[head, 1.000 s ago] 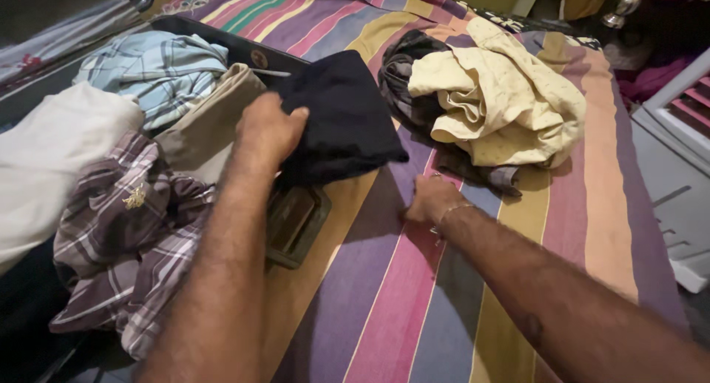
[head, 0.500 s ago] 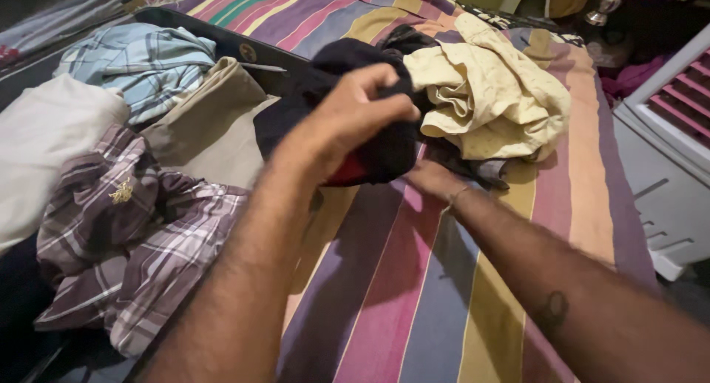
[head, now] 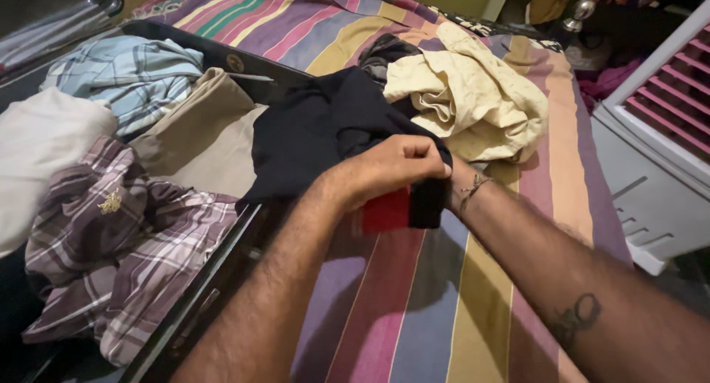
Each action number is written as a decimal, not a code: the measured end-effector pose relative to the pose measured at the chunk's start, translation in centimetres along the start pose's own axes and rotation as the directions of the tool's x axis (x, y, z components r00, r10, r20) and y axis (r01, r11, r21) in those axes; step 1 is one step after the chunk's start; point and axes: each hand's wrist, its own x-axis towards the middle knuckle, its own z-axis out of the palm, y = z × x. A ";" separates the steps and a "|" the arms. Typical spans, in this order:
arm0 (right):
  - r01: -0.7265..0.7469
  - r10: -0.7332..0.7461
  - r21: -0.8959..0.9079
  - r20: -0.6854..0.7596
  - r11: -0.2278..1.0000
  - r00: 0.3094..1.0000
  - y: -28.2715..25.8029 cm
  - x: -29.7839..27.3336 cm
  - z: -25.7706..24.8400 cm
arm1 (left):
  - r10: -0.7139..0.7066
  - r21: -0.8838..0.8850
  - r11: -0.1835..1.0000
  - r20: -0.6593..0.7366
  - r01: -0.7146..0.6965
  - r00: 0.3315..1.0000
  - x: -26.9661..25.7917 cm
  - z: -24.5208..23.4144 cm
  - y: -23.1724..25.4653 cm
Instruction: The person folds a plaid shirt, a light-colored patterned garment, and a black garment by hand on a bed before placing them inside an open suitcase.
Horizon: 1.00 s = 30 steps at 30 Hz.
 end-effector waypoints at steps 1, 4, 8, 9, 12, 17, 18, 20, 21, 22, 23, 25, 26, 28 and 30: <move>0.043 -0.042 0.012 -0.017 0.999 0.999 0.0 0.1 -0.4 | -0.028 0.049 0.998 0.030 0.027 0.999 0.0 -0.3 0.0; 0.230 -0.235 -0.060 -0.084 0.971 0.968 -0.6 -1.5 1.0 | -0.302 0.260 0.922 0.018 0.287 0.953 -0.5 -1.4 -0.4; 0.258 -0.234 0.029 -0.329 0.966 0.915 1.1 -5.2 0.6 | -0.662 0.684 0.378 -0.271 0.624 0.699 -1.6 -3.4 -2.3; 0.269 -0.240 0.044 -0.334 0.962 0.911 2.1 -6.6 -1.3 | -0.638 0.664 0.336 -0.361 0.668 0.680 -1.6 -3.6 -3.1; -0.095 -0.039 -0.221 -0.534 0.971 0.844 5.8 -7.4 -7.1 | -0.554 0.550 0.285 -0.574 0.785 0.603 -1.3 -3.5 -4.5; -0.031 -0.729 -0.941 -0.281 0.336 0.624 4.4 -8.2 -4.9 | -0.629 0.506 0.351 -0.496 0.788 0.599 0.4 -1.3 -5.8; -0.035 -0.847 -0.983 -0.175 0.182 0.502 3.4 -8.2 -1.9 | -0.643 0.540 0.366 -0.442 0.758 0.626 0.5 -0.8 -6.3; -0.019 -0.910 -0.998 -0.057 0.055 0.411 1.6 -8.5 4.2 | -0.668 0.602 0.396 -0.329 0.693 0.668 0.0 0.4 -7.5; 0.024 -0.891 -0.996 -0.066 0.086 0.449 0.9 -9.0 6.8 | -0.684 0.625 0.409 -0.273 0.665 0.676 0.1 1.1 -7.9; 0.039 -0.818 -0.996 -0.048 0.086 0.573 0.6 -9.6 8.9 | -0.697 0.645 0.423 -0.216 0.636 0.683 0.3 1.7 -8.2; 0.055 -0.728 -0.995 -0.026 0.087 0.685 0.7 -10.2 10.4 | -0.708 0.664 0.439 -0.158 0.605 0.688 0.3 2.2 -8.2; 0.094 -0.546 -0.994 0.111 -0.060 0.830 1.3 -11.1 11.5 | -0.757 0.742 0.437 -0.002 0.509 0.653 -0.7 3.7 -7.9; 0.118 -0.447 -0.972 0.199 -0.204 0.872 2.0 -11.6 11.2 | -0.789 0.797 0.383 0.020 0.467 0.614 -1.1 5.5 -7.7; 0.137 -0.360 -0.901 0.299 -0.412 0.884 3.7 -12.6 10.2 | -0.836 0.875 0.227 -0.049 0.428 0.546 -1.7 8.3 -6.9; 0.096 -0.406 -0.827 0.368 -0.553 0.837 4.7 -13.4 9.7 | -0.837 0.887 0.152 -0.118 0.435 0.535 -1.6 9.1 -6.0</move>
